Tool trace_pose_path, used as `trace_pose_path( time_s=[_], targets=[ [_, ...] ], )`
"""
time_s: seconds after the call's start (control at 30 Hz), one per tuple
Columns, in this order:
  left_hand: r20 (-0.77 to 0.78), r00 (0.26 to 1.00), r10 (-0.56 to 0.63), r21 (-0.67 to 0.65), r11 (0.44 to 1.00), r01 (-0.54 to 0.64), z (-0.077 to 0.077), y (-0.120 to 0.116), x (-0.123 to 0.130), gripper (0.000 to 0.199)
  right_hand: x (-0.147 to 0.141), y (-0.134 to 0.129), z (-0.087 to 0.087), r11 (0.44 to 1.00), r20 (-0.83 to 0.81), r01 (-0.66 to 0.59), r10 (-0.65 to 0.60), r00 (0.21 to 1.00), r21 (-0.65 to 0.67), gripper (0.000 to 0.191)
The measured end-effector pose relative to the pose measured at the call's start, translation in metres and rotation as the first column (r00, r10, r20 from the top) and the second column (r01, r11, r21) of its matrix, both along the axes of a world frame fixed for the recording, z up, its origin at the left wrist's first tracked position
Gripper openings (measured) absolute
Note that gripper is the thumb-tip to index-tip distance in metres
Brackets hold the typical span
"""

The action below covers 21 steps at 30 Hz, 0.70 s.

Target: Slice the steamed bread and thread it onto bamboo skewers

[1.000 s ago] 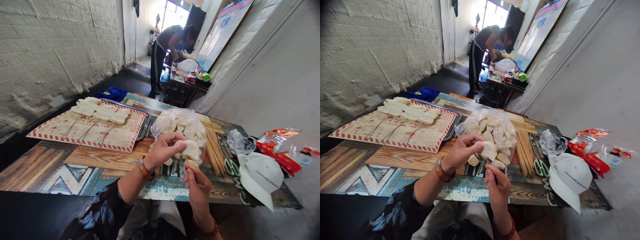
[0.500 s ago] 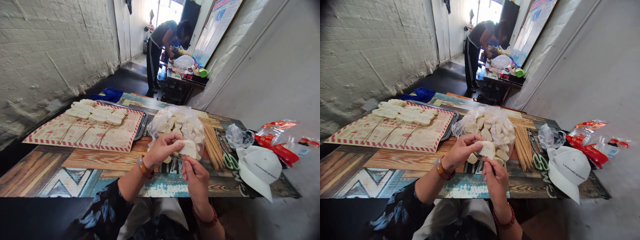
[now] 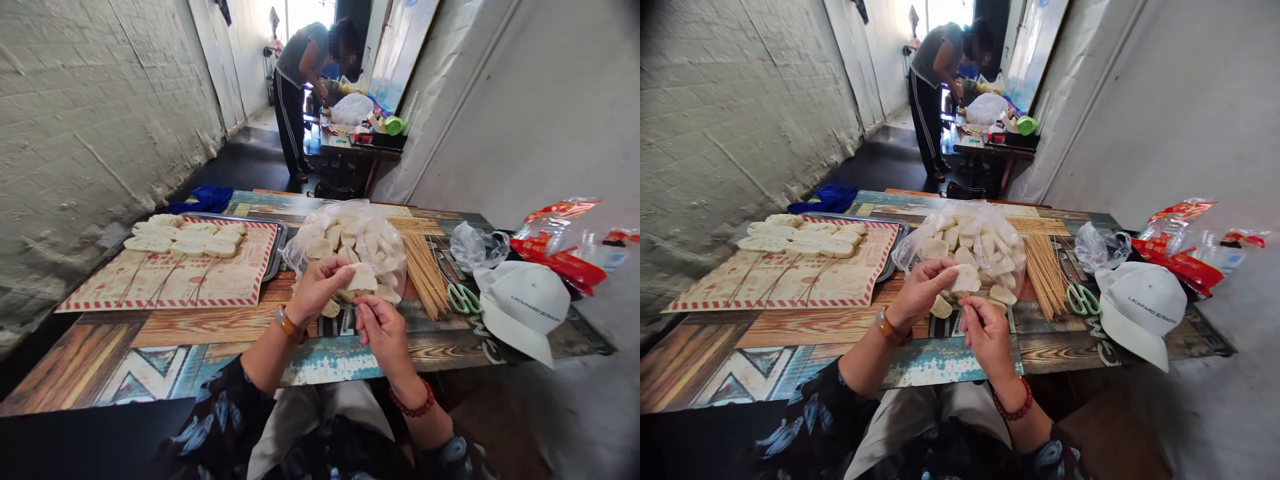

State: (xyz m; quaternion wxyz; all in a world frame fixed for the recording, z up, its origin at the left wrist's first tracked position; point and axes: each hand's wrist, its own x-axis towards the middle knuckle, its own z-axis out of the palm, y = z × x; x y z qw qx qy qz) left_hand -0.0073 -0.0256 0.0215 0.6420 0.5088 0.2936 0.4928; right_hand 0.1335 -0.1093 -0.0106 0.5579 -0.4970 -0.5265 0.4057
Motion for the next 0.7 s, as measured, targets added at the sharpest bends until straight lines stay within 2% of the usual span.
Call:
trace_pose_path(
  time_s=[0.27,0.37,0.43,0.47,0.53,0.6,0.7],
  targets=[
    [0.016,1.000,-0.010,-0.078,0.997,0.011,-0.004,0.004,0.002,0.046,0.008,0.004,-0.022,1.000,-0.079,0.023,-0.024,0.997,-0.014,0.032],
    [-0.002,0.994,0.107,-0.031,0.994,-0.107,-0.003,0.015,-0.001,0.053,0.016,0.006,-0.026,0.999,-0.160,0.043,-0.047,0.986,-0.026,0.029],
    [-0.116,0.965,0.234,0.096,0.970,-0.224,-0.002,0.029,0.000,0.047,0.019,0.006,-0.027,0.998,-0.203,0.057,-0.062,0.977,-0.029,0.027],
    [-0.202,0.932,0.302,0.188,0.946,-0.265,-0.001,0.038,0.001,0.043,0.021,0.007,-0.027,0.998,-0.214,0.061,-0.064,0.975,-0.024,0.027],
    [-0.384,0.806,0.450,0.410,0.865,-0.288,0.001,0.058,0.006,0.032,0.022,0.007,-0.027,0.998,-0.203,0.056,-0.055,0.978,-0.004,0.026],
    [-0.521,0.641,0.564,0.586,0.782,-0.211,0.004,0.078,0.013,0.029,0.023,0.007,-0.026,0.999,-0.166,0.041,-0.037,0.985,0.021,0.025],
    [-0.629,0.439,0.641,0.699,0.714,-0.040,0.008,0.103,0.024,0.037,0.022,0.008,-0.025,0.998,-0.151,0.029,-0.021,0.988,0.052,0.024]
  ],
)
